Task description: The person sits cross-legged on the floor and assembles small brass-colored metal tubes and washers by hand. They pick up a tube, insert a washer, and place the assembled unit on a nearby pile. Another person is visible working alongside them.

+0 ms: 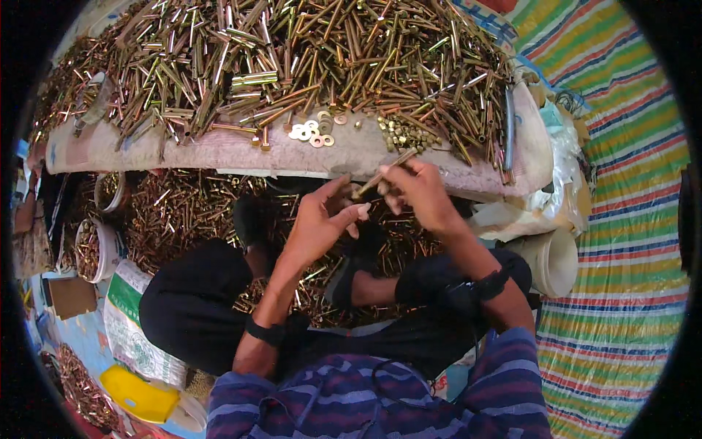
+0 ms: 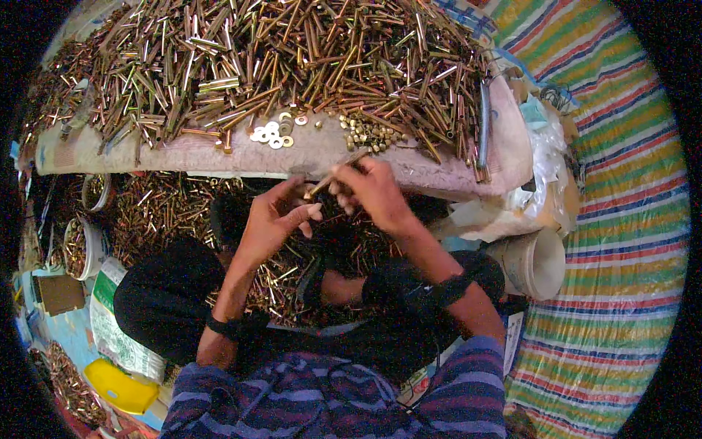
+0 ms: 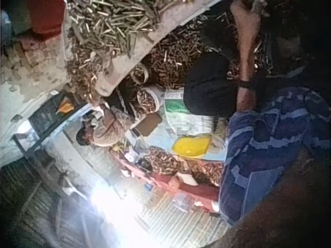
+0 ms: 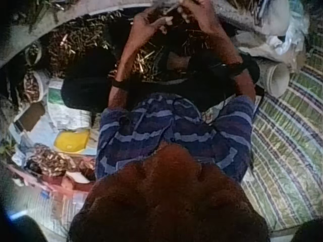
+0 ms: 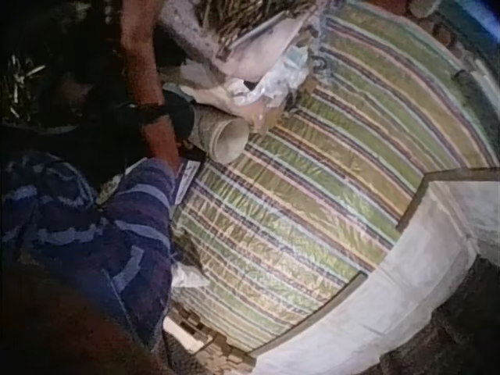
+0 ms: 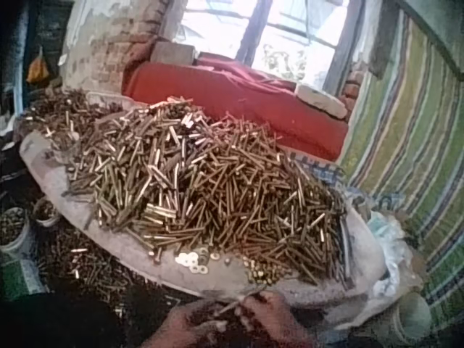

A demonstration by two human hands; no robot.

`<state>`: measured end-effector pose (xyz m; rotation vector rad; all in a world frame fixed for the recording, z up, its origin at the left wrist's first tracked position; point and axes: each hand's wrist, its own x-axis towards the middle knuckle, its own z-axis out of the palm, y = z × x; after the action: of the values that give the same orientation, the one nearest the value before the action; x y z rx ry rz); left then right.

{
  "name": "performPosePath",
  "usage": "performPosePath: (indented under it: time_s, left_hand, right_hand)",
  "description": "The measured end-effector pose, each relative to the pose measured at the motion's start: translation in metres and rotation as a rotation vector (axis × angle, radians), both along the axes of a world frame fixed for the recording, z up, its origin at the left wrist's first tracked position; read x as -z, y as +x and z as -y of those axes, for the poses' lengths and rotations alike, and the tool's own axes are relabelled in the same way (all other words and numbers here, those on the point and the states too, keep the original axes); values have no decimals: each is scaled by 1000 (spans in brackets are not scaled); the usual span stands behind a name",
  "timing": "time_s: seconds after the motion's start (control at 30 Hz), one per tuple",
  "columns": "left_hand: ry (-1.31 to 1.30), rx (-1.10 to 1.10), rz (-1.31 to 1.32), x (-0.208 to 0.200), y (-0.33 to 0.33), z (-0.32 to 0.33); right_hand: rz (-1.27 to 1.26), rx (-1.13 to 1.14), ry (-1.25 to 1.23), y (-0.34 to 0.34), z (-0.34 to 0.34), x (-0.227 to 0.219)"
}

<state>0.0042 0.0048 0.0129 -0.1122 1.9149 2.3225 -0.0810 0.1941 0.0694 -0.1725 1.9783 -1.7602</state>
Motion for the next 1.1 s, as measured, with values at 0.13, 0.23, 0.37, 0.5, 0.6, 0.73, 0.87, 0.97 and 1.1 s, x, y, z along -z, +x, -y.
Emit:
performPosePath:
  time_s: [0.13,0.23,0.37,0.5,0.6,0.73,0.87,0.97,1.1]
  left_hand:
    - [-18,-58,-35,4,-5,5]
    - [56,-171,53,8,-3,4]
    - [37,-187,91,9,-3,9]
    - [-27,-168,35,10,-6,16]
    - [-26,-151,78,13,-2,14]
    - [-55,-136,73,13,-1,11]
    - [-30,-98,10,6,0,4]
    - [50,-39,-17,1,2,-4]
    - [42,125,0,1,4,-3]
  right_hand:
    - [-315,117,50,-27,-7,-44]
    - [-588,173,114,-39,-6,-66]
    - [-904,65,516,-41,33,-10]
    - [-624,-45,589,-55,26,31]
    - [-869,-56,592,-59,21,33]
    - [-780,-49,613,-50,25,12]
    - [-371,-99,574,-22,18,-7]
    - [-309,-151,469,7,15,-9]
    - [-482,-255,535,22,15,-8]
